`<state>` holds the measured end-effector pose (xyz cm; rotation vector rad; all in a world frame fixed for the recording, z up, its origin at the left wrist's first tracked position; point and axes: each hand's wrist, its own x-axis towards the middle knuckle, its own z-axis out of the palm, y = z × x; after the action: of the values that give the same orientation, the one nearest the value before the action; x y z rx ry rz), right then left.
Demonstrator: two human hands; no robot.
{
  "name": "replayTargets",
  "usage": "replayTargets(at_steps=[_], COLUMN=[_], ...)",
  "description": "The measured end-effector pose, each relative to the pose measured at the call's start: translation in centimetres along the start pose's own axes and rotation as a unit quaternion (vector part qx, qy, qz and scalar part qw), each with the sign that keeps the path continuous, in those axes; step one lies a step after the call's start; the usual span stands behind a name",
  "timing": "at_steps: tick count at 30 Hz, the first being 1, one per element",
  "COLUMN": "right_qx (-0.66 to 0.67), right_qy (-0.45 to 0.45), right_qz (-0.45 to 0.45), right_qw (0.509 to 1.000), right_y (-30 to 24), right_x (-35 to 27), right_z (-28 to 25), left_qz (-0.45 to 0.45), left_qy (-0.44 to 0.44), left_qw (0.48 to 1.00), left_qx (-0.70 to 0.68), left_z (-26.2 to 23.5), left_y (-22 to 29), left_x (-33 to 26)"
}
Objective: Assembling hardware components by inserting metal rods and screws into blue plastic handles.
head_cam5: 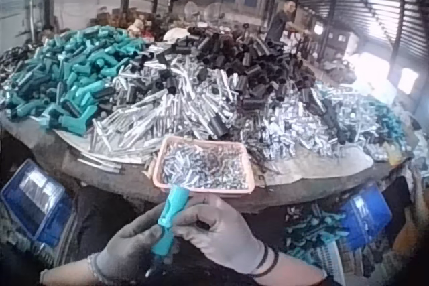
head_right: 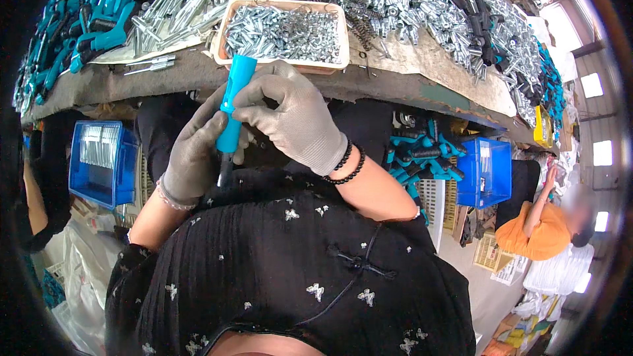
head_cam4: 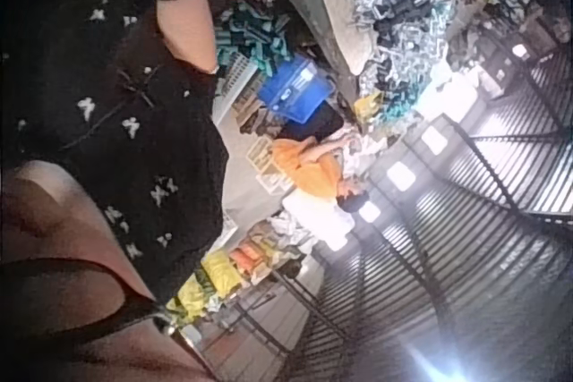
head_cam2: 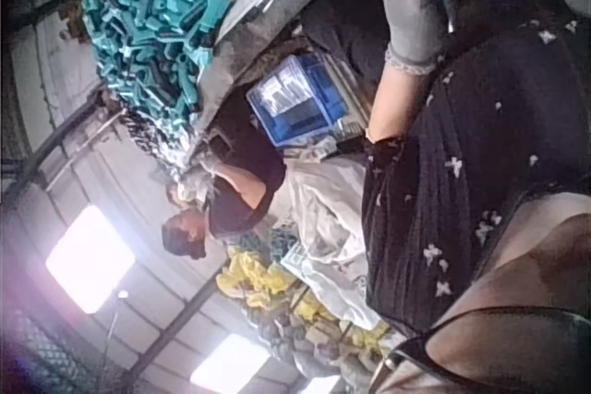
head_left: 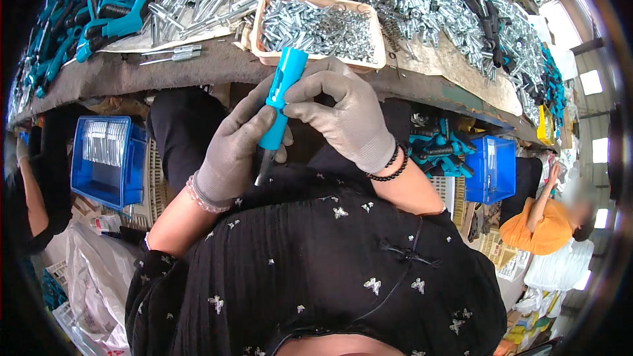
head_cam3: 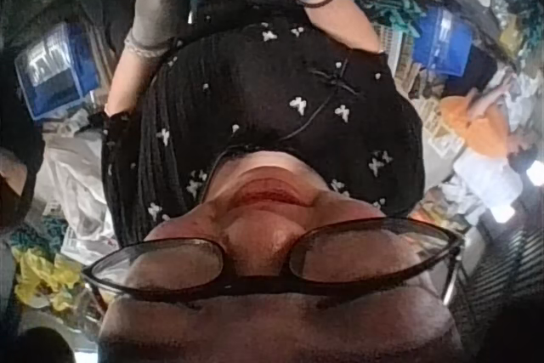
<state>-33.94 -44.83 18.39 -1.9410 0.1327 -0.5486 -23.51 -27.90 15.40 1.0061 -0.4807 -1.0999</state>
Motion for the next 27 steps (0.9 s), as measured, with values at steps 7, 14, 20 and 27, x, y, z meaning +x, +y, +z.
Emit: replayTargets(at_steps=[7, 14, 20, 27], right_qx=[0.286, 0.125, -0.462, -0.428], right_qy=[-0.007, -0.154, -0.022, 0.037], right_qz=[0.157, 0.119, -0.013, -0.08], right_qw=[0.945, 0.973, 0.886, 0.899], right_y=[0.6, -0.6, 2.7, 4.4], right_x=[-1.2, 0.2, 5.9, 6.1], right_z=[0.9, -0.9, -8.6, -9.4], left_qz=[0.133, 0.061, 0.045, 0.027], left_qy=[0.054, -0.039, 0.071, 0.037], left_qw=[0.98, 0.993, 0.996, 0.998], left_qx=[0.141, 0.094, 0.037, 0.039], left_z=[1.3, -1.2, -0.4, -1.6], left_y=[-0.9, -0.7, 0.1, 0.2], left_x=[-1.0, -1.3, -1.0, -1.3])
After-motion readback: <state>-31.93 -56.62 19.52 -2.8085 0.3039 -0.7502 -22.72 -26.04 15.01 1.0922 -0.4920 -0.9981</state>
